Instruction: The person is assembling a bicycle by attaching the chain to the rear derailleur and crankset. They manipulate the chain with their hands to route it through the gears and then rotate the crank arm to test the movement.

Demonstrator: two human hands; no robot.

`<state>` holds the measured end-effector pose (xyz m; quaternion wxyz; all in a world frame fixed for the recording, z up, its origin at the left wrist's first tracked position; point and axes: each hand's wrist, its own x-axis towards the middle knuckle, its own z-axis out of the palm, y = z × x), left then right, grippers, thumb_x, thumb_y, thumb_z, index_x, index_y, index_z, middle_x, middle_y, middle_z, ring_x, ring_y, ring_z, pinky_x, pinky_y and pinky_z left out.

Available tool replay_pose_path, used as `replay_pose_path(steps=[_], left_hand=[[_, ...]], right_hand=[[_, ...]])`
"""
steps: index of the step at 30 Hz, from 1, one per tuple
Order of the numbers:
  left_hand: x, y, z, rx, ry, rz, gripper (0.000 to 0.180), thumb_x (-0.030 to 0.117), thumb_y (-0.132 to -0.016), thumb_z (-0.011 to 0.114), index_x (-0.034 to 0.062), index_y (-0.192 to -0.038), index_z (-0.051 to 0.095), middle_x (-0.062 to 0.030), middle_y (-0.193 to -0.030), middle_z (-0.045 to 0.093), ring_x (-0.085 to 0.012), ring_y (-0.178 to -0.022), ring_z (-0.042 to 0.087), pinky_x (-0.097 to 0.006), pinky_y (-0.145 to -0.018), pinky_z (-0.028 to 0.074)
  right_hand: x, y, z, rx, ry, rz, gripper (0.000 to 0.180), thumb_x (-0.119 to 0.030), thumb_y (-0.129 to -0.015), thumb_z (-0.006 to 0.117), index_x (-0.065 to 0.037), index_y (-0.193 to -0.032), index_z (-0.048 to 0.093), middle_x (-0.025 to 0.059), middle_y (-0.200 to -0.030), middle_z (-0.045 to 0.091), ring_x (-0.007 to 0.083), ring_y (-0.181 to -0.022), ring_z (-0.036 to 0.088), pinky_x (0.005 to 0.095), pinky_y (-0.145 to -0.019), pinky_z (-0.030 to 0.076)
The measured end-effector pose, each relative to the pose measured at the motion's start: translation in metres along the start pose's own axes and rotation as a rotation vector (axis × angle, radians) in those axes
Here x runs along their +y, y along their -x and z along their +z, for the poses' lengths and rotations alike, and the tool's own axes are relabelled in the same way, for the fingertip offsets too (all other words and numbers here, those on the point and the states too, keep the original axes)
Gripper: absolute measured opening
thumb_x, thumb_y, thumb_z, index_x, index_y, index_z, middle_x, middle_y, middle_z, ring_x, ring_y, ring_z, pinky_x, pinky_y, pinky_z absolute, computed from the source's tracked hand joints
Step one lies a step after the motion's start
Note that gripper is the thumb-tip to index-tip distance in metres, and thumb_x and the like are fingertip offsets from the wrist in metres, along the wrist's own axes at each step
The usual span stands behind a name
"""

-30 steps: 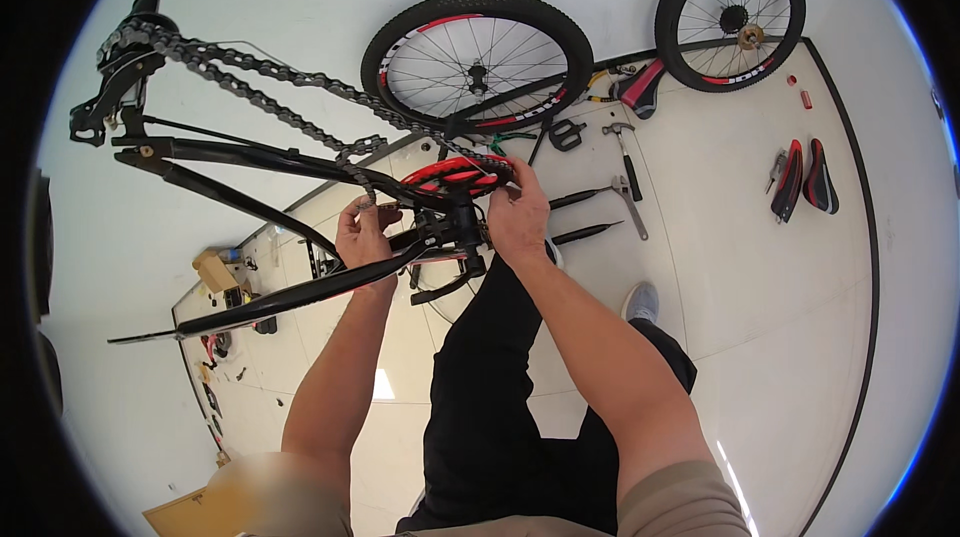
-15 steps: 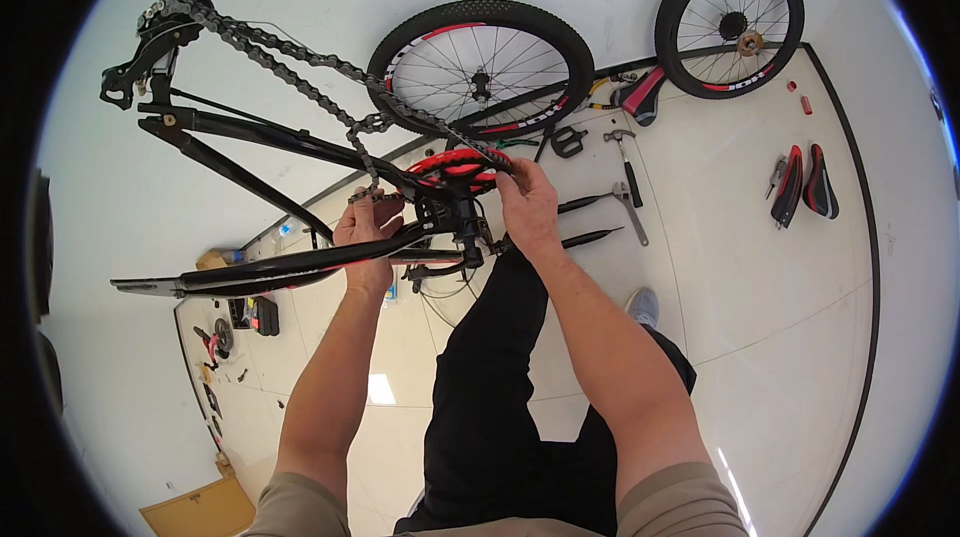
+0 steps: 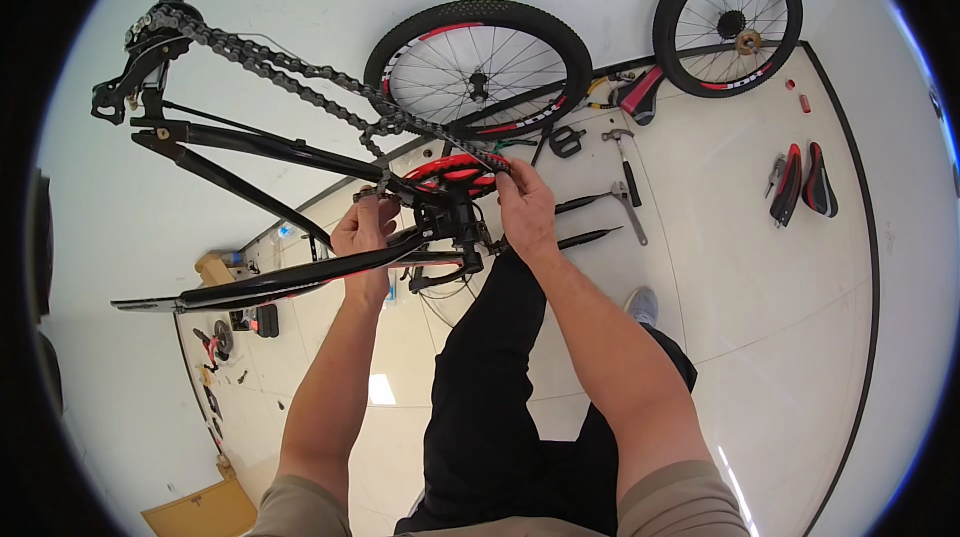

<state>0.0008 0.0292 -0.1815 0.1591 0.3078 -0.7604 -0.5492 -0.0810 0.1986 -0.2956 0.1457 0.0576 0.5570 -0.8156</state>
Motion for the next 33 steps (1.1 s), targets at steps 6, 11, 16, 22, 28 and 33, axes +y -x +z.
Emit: replay_pose_path(steps=[6,11,16,22,28,33], left_hand=[[0.016,0.009,0.008,-0.112,-0.09,0.091,0.042,0.023,-0.094,0.063,-0.0072,-0.123,0.06,-0.0135,-0.108,0.069,-0.0105,-0.083,0.06,-0.024,-0.074,0.05],[-0.006,0.004,-0.01,-0.183,-0.181,0.146,0.048,0.011,-0.09,0.061,-0.0069,-0.134,0.052,-0.0187,-0.121,0.065,-0.0184,-0.1,0.065,-0.028,-0.084,0.052],[0.004,0.013,-0.001,-0.247,-0.406,0.349,0.042,0.001,-0.089,0.056,-0.0072,-0.129,0.054,-0.0239,-0.114,0.065,-0.0298,-0.098,0.067,-0.035,-0.081,0.055],[0.013,0.015,-0.005,-0.331,-0.75,0.657,0.039,-0.001,-0.091,0.053,-0.0072,-0.13,0.052,-0.0285,-0.115,0.062,-0.0365,-0.099,0.067,-0.036,-0.083,0.056],[0.011,0.025,-0.01,-0.349,0.06,0.064,0.054,0.003,-0.098,0.049,-0.0007,-0.149,0.033,-0.0255,-0.142,0.048,-0.0266,-0.117,0.061,-0.033,-0.094,0.052],[0.014,0.048,-0.025,-0.228,-0.081,0.074,0.055,-0.002,-0.092,0.052,-0.0041,-0.145,0.039,-0.0215,-0.141,0.05,-0.0294,-0.119,0.059,-0.037,-0.098,0.051]], right_hand=[[0.005,-0.002,-0.003,0.011,0.005,-0.007,0.029,-0.015,-0.099,0.056,-0.006,-0.126,0.061,0.001,-0.11,0.066,0.0101,-0.1,0.061,0.0283,-0.082,0.053],[0.0,0.0,-0.001,0.008,0.006,0.009,0.029,-0.015,-0.098,0.058,-0.005,-0.125,0.061,0.0015,-0.11,0.066,0.0098,-0.097,0.061,0.0279,-0.081,0.053],[0.0,0.0,-0.004,0.005,0.033,0.013,0.03,-0.014,-0.097,0.059,-0.004,-0.125,0.061,0.002,-0.109,0.066,0.0093,-0.095,0.061,0.0278,-0.081,0.054],[0.003,-0.002,-0.008,-0.003,0.061,-0.028,0.031,-0.015,-0.097,0.058,-0.004,-0.126,0.059,0.0018,-0.107,0.065,0.009,-0.094,0.061,0.028,-0.081,0.053],[-0.004,-0.002,-0.006,-0.014,0.079,0.02,0.031,-0.016,-0.097,0.058,-0.004,-0.126,0.059,0.0019,-0.106,0.065,0.0092,-0.093,0.06,0.028,-0.08,0.052],[-0.006,-0.002,-0.007,-0.014,0.067,0.048,0.03,-0.017,-0.097,0.059,-0.004,-0.124,0.06,0.0014,-0.105,0.065,0.0091,-0.093,0.059,0.0273,-0.079,0.051]])
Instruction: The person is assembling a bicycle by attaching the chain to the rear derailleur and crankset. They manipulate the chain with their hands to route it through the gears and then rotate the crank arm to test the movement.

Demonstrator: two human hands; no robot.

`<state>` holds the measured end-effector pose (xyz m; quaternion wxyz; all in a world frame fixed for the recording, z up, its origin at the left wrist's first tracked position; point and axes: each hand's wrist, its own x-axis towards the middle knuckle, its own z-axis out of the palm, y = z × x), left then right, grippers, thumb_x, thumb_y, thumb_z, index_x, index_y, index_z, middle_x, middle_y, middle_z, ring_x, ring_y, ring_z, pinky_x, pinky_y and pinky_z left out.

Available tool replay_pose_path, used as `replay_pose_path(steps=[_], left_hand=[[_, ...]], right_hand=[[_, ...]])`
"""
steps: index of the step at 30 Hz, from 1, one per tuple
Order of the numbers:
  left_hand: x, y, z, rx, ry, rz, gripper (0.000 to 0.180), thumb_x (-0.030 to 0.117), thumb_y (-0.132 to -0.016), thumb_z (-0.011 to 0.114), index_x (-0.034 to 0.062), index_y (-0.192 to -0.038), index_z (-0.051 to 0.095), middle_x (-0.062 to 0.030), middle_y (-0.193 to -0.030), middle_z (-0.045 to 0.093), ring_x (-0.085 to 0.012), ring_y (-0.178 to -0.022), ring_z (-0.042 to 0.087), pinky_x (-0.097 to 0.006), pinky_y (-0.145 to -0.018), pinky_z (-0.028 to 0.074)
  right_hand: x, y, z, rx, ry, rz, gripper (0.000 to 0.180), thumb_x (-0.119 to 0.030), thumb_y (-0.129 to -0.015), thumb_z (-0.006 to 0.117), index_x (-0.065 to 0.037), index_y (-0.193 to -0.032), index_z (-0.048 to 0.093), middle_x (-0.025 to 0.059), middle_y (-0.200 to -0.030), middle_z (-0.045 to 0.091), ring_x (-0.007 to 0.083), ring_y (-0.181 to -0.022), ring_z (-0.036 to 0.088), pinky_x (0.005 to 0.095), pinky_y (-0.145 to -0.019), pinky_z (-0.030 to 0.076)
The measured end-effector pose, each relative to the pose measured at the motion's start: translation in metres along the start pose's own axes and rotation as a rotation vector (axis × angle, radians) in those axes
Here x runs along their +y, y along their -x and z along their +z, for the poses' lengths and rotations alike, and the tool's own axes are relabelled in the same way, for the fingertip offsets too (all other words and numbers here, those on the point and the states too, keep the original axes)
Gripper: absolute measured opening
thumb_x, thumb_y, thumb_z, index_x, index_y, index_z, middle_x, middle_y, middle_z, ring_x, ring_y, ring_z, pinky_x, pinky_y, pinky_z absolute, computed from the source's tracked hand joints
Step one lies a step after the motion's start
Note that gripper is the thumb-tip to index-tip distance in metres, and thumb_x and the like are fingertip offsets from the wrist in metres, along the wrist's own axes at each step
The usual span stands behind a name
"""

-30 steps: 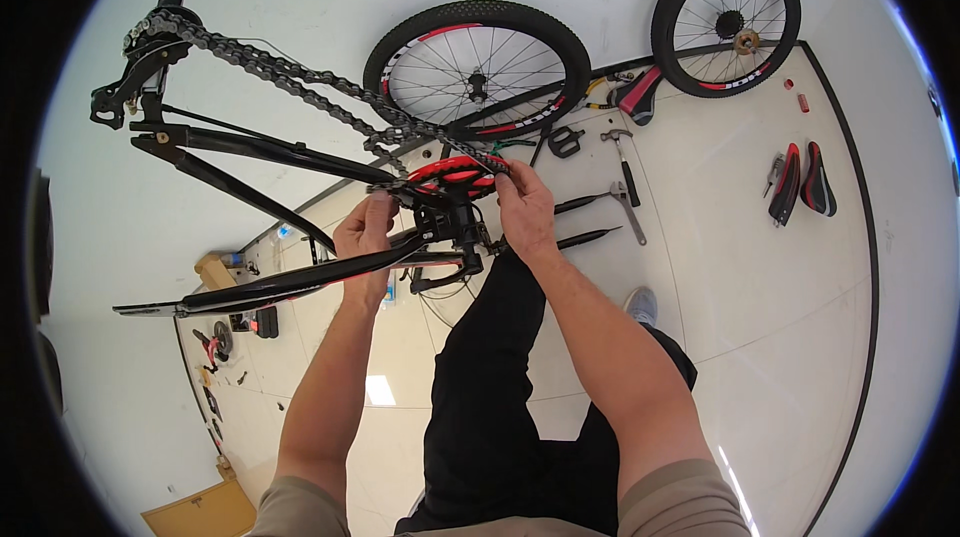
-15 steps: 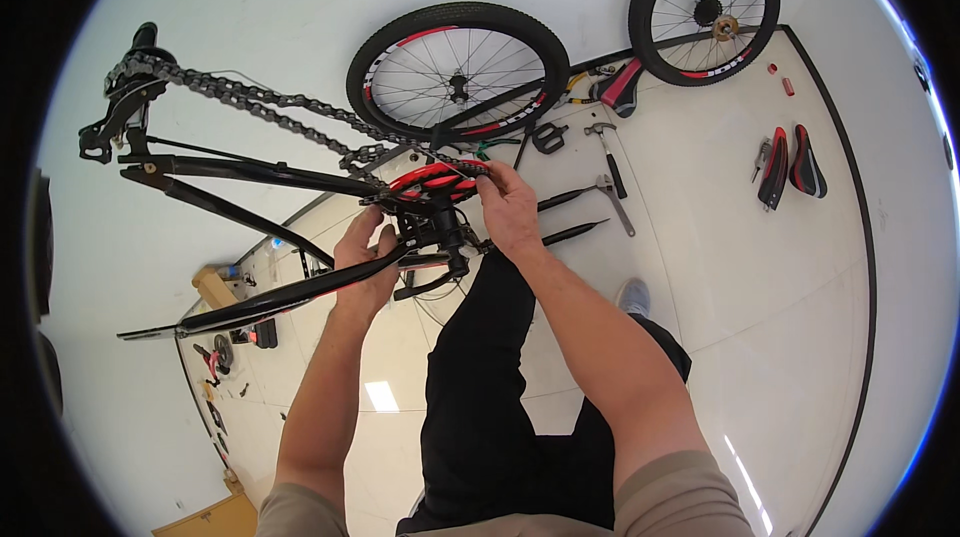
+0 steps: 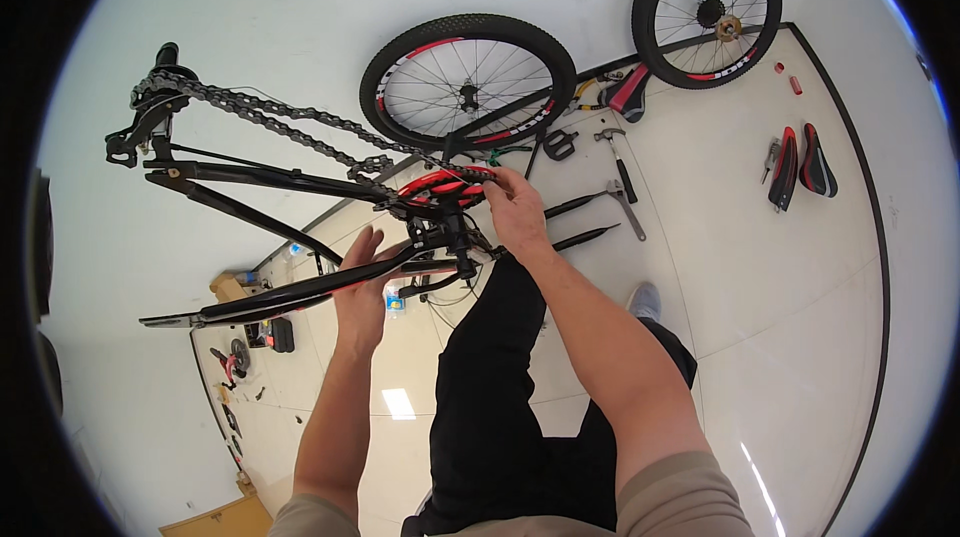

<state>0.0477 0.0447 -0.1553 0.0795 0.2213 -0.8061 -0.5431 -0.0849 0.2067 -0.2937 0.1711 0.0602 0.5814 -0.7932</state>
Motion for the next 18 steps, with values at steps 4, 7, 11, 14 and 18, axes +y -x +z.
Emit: replay_pose_path(steps=[4,7,11,14,18], left_hand=[[0.02,0.047,-0.034,0.314,0.046,0.17,0.03,0.0,-0.094,0.054,-0.005,-0.123,0.058,-0.0177,-0.113,0.066,-0.0229,-0.105,0.063,-0.032,-0.093,0.05],[0.057,0.085,-0.074,0.566,-0.139,0.737,0.027,0.001,-0.094,0.049,-0.0053,-0.118,0.06,-0.0173,-0.111,0.065,-0.0228,-0.107,0.059,-0.033,-0.091,0.047],[0.144,0.066,-0.077,0.757,-0.287,0.954,0.053,0.015,-0.099,0.045,-0.0043,-0.146,0.029,-0.0268,-0.131,0.052,-0.0313,-0.125,0.05,-0.046,-0.104,0.041],[0.167,0.032,-0.077,0.458,-0.124,0.696,0.063,0.03,-0.101,0.042,-0.003,-0.151,0.021,-0.0271,-0.133,0.054,-0.0335,-0.123,0.054,-0.044,-0.108,0.039],[0.158,0.021,-0.094,0.464,-0.062,0.525,0.043,0.034,-0.099,0.047,-0.0047,-0.105,0.064,-0.0031,-0.057,0.049,-0.011,-0.048,0.042,-0.024,-0.047,0.033]], right_hand=[[-0.003,0.001,-0.006,-0.016,0.043,0.018,0.029,-0.018,-0.098,0.058,-0.006,-0.124,0.06,0.0006,-0.104,0.064,0.0089,-0.092,0.059,0.0273,-0.079,0.051],[-0.006,0.0,-0.005,-0.032,0.027,0.047,0.029,-0.018,-0.098,0.057,-0.006,-0.124,0.061,-0.0002,-0.103,0.064,0.0087,-0.091,0.059,0.0273,-0.079,0.052],[-0.007,0.006,-0.003,-0.018,-0.054,0.051,0.028,-0.017,-0.098,0.056,-0.007,-0.124,0.061,-0.001,-0.104,0.063,0.0087,-0.092,0.058,0.0281,-0.08,0.052],[-0.01,0.003,-0.007,-0.055,-0.066,0.143,0.032,-0.014,-0.098,0.054,-0.009,-0.129,0.059,0.0,-0.112,0.062,0.011,-0.098,0.058,0.0316,-0.084,0.051],[-0.013,0.014,-0.016,-0.101,-0.073,0.13,0.044,-0.007,-0.094,0.053,-0.009,-0.138,0.052,0.007,-0.125,0.061,0.0172,-0.103,0.059,0.0345,-0.086,0.052]])
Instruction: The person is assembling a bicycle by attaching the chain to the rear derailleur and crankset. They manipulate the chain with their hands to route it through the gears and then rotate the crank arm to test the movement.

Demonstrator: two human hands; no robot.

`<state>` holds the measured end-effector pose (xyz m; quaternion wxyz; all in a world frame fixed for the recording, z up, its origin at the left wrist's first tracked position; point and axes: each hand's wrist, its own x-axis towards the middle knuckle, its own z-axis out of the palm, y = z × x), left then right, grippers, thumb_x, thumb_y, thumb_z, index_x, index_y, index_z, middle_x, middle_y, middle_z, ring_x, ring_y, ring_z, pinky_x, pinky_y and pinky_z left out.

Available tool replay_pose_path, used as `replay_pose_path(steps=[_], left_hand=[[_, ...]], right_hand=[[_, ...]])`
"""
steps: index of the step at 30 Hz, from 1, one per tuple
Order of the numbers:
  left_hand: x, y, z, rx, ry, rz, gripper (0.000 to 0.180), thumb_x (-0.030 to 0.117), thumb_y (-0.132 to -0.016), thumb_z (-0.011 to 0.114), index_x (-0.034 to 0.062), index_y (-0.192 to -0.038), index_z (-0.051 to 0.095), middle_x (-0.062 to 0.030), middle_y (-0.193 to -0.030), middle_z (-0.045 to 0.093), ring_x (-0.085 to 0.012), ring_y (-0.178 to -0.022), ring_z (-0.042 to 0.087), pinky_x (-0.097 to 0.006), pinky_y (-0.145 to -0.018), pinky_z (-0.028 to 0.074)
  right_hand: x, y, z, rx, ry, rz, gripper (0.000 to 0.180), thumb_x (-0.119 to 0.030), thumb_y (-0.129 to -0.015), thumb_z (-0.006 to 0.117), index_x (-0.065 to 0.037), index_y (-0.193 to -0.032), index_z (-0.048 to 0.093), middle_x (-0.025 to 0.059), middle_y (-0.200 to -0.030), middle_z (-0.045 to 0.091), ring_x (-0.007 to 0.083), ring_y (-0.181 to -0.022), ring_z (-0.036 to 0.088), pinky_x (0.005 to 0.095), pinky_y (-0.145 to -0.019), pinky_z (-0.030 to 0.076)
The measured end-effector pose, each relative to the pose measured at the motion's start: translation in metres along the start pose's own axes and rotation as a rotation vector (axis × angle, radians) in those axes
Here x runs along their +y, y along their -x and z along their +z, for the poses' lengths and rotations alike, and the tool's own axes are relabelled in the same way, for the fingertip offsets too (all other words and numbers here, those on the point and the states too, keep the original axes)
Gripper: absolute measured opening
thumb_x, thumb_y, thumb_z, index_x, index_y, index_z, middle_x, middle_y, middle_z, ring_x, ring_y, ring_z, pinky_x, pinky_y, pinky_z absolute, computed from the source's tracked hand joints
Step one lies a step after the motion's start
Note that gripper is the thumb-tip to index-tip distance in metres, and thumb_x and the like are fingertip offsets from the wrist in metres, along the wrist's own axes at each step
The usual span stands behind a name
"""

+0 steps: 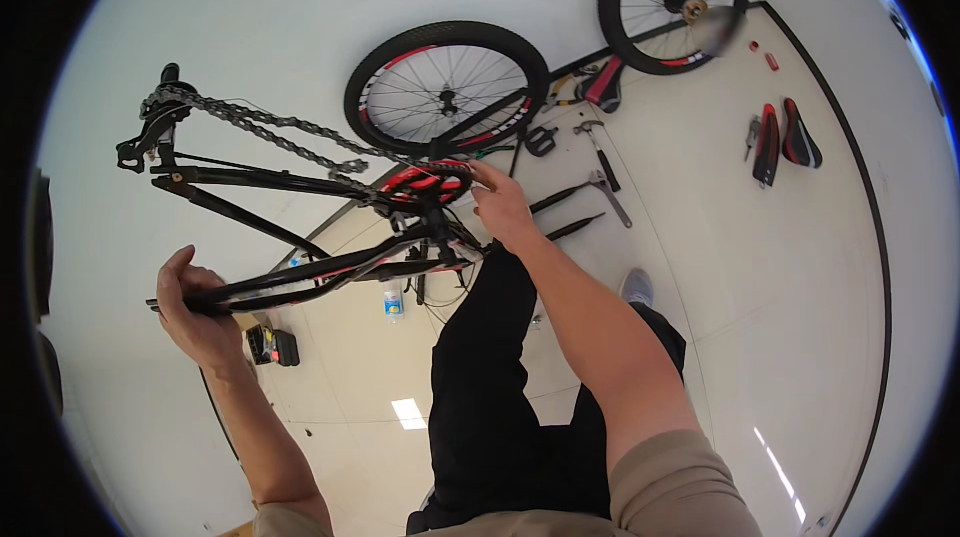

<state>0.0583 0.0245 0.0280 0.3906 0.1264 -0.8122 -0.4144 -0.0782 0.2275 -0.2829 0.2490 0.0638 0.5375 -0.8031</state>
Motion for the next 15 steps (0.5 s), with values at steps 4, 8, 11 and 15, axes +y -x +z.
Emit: replay_pose_path(steps=[4,8,11,15], left_hand=[[-0.001,-0.001,0.007,0.026,0.049,-0.025,0.038,0.033,-0.097,0.052,-0.0028,-0.092,0.063,-0.0022,-0.057,0.047,-0.0078,-0.043,0.032,-0.023,-0.042,0.027],[0.001,0.001,0.013,0.087,0.12,-0.019,0.03,0.028,-0.089,0.063,-0.0024,-0.09,0.063,-0.0027,-0.054,0.051,-0.0072,-0.04,0.035,-0.022,-0.037,0.025],[0.002,0.002,0.011,0.096,0.125,-0.032,0.029,0.025,-0.089,0.065,-0.0033,-0.091,0.064,-0.0015,-0.056,0.051,-0.0065,-0.042,0.037,-0.022,-0.039,0.027],[-0.003,-0.001,0.017,0.184,-0.045,-0.019,0.03,0.031,-0.085,0.069,0.0006,-0.087,0.07,0.0024,-0.06,0.048,-0.0064,-0.052,0.04,-0.023,-0.046,0.032]], right_hand=[[-0.002,-0.006,-0.026,0.173,-0.11,-0.042,0.053,-0.002,-0.087,0.055,-0.005,-0.14,0.049,0.0156,-0.127,0.059,0.0237,-0.103,0.062,0.0367,-0.08,0.055],[-0.017,-0.006,-0.049,0.332,-0.16,-0.004,0.052,-0.002,-0.088,0.055,-0.001,-0.139,0.047,0.0163,-0.122,0.06,0.025,-0.099,0.063,0.0369,-0.077,0.057],[-0.029,0.005,-0.065,0.366,-0.202,-0.04,0.053,-0.002,-0.088,0.055,0.003,-0.139,0.042,0.0185,-0.12,0.06,0.0268,-0.098,0.064,0.0369,-0.079,0.057],[-0.03,0.029,-0.069,0.389,-0.232,-0.083,0.053,-0.001,-0.089,0.054,0.004,-0.14,0.04,0.0202,-0.119,0.06,0.0269,-0.096,0.065,0.0356,-0.077,0.057]])
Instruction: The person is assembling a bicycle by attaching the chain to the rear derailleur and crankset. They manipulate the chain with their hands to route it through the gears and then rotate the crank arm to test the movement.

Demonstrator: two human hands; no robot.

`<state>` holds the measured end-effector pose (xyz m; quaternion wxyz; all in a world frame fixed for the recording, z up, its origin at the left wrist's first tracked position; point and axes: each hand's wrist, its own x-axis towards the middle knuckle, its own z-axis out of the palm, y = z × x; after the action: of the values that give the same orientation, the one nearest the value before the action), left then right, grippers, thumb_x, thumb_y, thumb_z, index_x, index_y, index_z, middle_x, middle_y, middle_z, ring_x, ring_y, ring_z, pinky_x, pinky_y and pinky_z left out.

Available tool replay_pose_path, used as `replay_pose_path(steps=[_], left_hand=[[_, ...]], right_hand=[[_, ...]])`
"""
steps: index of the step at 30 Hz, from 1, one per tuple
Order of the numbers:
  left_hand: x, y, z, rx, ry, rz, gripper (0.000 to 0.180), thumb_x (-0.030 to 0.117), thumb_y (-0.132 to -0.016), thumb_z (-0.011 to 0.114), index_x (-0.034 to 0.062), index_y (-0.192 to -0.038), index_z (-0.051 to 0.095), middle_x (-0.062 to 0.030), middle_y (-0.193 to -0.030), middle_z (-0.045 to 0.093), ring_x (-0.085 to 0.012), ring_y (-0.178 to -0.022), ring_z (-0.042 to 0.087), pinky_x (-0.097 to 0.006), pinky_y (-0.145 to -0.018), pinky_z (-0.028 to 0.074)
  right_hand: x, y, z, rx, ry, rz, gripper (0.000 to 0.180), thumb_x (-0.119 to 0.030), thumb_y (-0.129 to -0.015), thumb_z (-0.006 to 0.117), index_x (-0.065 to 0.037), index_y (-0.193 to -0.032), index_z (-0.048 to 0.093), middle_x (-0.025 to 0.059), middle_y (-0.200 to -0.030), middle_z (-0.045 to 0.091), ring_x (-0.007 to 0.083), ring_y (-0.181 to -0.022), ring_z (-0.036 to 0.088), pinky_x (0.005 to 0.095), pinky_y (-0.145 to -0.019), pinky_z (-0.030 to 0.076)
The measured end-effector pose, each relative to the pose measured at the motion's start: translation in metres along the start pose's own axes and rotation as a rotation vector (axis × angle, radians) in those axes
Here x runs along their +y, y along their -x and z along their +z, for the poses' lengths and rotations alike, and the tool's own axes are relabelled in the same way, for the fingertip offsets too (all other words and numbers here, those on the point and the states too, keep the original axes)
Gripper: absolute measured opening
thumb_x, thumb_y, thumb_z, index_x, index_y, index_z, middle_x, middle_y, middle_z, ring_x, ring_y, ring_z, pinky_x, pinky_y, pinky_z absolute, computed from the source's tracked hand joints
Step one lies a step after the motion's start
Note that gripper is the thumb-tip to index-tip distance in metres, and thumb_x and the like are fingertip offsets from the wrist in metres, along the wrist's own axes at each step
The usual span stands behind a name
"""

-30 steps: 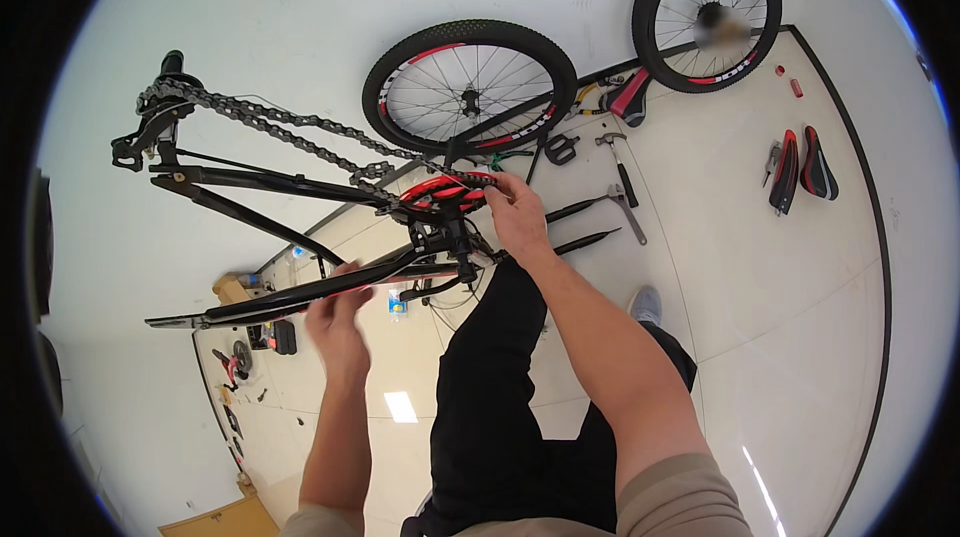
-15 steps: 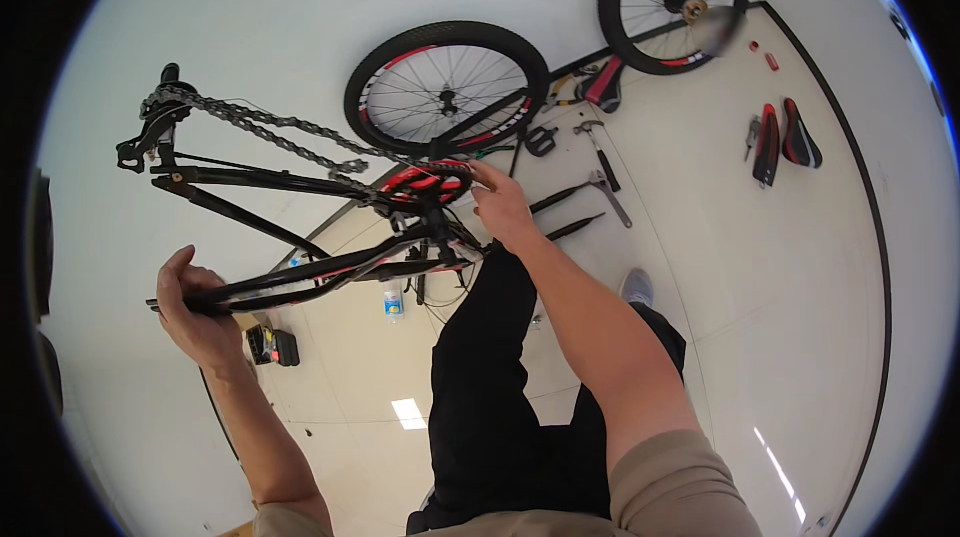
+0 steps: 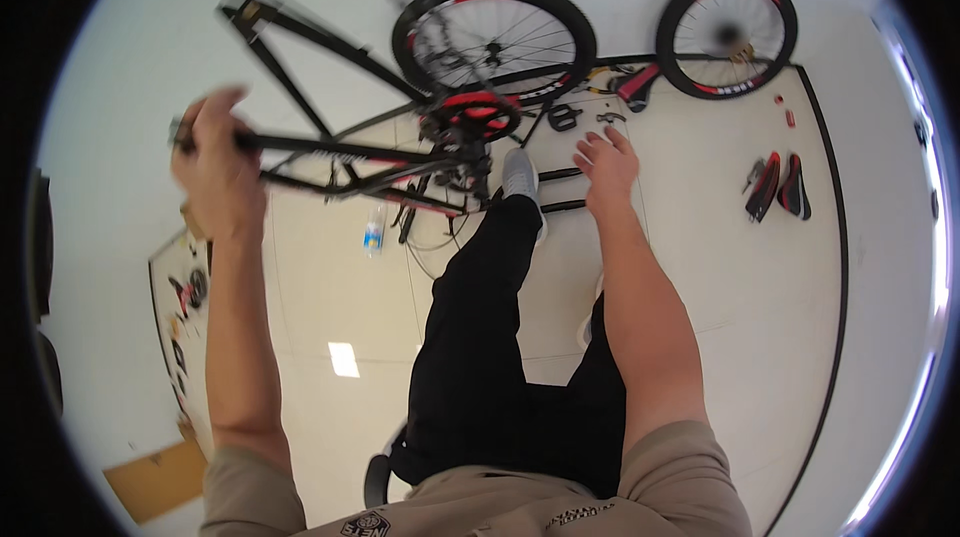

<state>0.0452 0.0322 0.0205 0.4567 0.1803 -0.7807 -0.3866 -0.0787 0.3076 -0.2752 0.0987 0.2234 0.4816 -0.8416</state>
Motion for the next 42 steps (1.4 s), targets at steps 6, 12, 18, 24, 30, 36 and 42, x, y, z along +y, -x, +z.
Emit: replay_pose_path(steps=[6,12,18,24,30,36,42], left_hand=[[0.001,-0.002,0.002,-0.086,0.194,0.019,0.037,0.032,-0.074,0.079,0.0004,-0.068,0.06,0.0028,-0.06,0.055,-0.0065,-0.058,0.047,-0.023,-0.056,0.041],[0.007,-0.003,-0.003,-0.18,0.12,-0.065,0.036,0.035,-0.069,0.075,0.0017,-0.07,0.062,-0.0002,-0.053,0.054,-0.0083,-0.05,0.048,-0.026,-0.052,0.043],[-0.009,-0.002,0.007,-0.128,0.108,0.006,0.045,0.043,-0.072,0.077,-0.0004,-0.075,0.064,-0.0023,-0.059,0.057,-0.0112,-0.056,0.052,-0.028,-0.056,0.046],[0.001,0.003,0.001,-0.141,0.089,-0.019,0.042,0.039,-0.083,0.074,0.001,-0.07,0.063,0.0028,-0.063,0.054,-0.0087,-0.062,0.046,-0.027,-0.06,0.041],[0.004,0.005,-0.003,-0.098,0.066,0.048,0.042,0.036,-0.081,0.073,-0.0012,-0.068,0.06,-0.0005,-0.06,0.053,-0.0107,-0.06,0.046,-0.029,-0.059,0.041],[-0.009,-0.004,0.003,-0.075,0.078,0.052,0.042,0.033,-0.084,0.073,-0.0003,-0.066,0.054,-0.0016,-0.062,0.053,-0.0122,-0.063,0.046,-0.03,-0.061,0.042],[-0.026,-0.014,0.002,-0.079,0.115,0.074,0.037,0.032,-0.087,0.073,0.0051,-0.069,0.057,0.0008,-0.065,0.056,-0.0078,-0.059,0.048,-0.025,-0.054,0.041]], right_hand=[[-0.001,0.064,-0.009,-0.069,0.043,0.03,0.047,-0.004,-0.093,0.051,0.007,-0.138,0.04,0.0211,-0.119,0.06,0.0285,-0.099,0.064,0.0387,-0.083,0.056],[-0.04,0.127,-0.05,-0.185,-0.037,0.037,0.048,-0.006,-0.092,0.054,0.004,-0.137,0.04,0.0178,-0.12,0.058,0.0286,-0.106,0.062,0.0412,-0.093,0.052],[-0.121,0.213,-0.123,-0.108,-0.117,-0.12,0.041,-0.008,-0.091,0.055,0.002,-0.13,0.045,0.0146,-0.112,0.061,0.0268,-0.101,0.063,0.0409,-0.09,0.053],[-0.13,0.303,-0.205,0.201,-0.076,-0.205,0.044,-0.008,-0.091,0.056,0.004,-0.132,0.045,0.0138,-0.111,0.061,0.0242,-0.096,0.062,0.0387,-0.089,0.052],[-0.116,0.321,-0.234,0.375,0.007,-0.183,0.043,-0.006,-0.092,0.054,0.007,-0.131,0.044,0.0135,-0.107,0.061,0.0215,-0.091,0.063,0.0358,-0.083,0.054],[-0.131,0.323,-0.207,0.258,0.058,-0.13,0.035,-0.005,-0.091,0.053,0.006,-0.124,0.051,0.0133,-0.1,0.065,0.022,-0.085,0.065,0.0349,-0.079,0.055],[-0.134,0.324,-0.204,0.197,0.109,-0.102,0.03,-0.006,-0.091,0.055,0.005,-0.119,0.057,0.0138,-0.097,0.067,0.0222,-0.084,0.067,0.0342,-0.076,0.056]])
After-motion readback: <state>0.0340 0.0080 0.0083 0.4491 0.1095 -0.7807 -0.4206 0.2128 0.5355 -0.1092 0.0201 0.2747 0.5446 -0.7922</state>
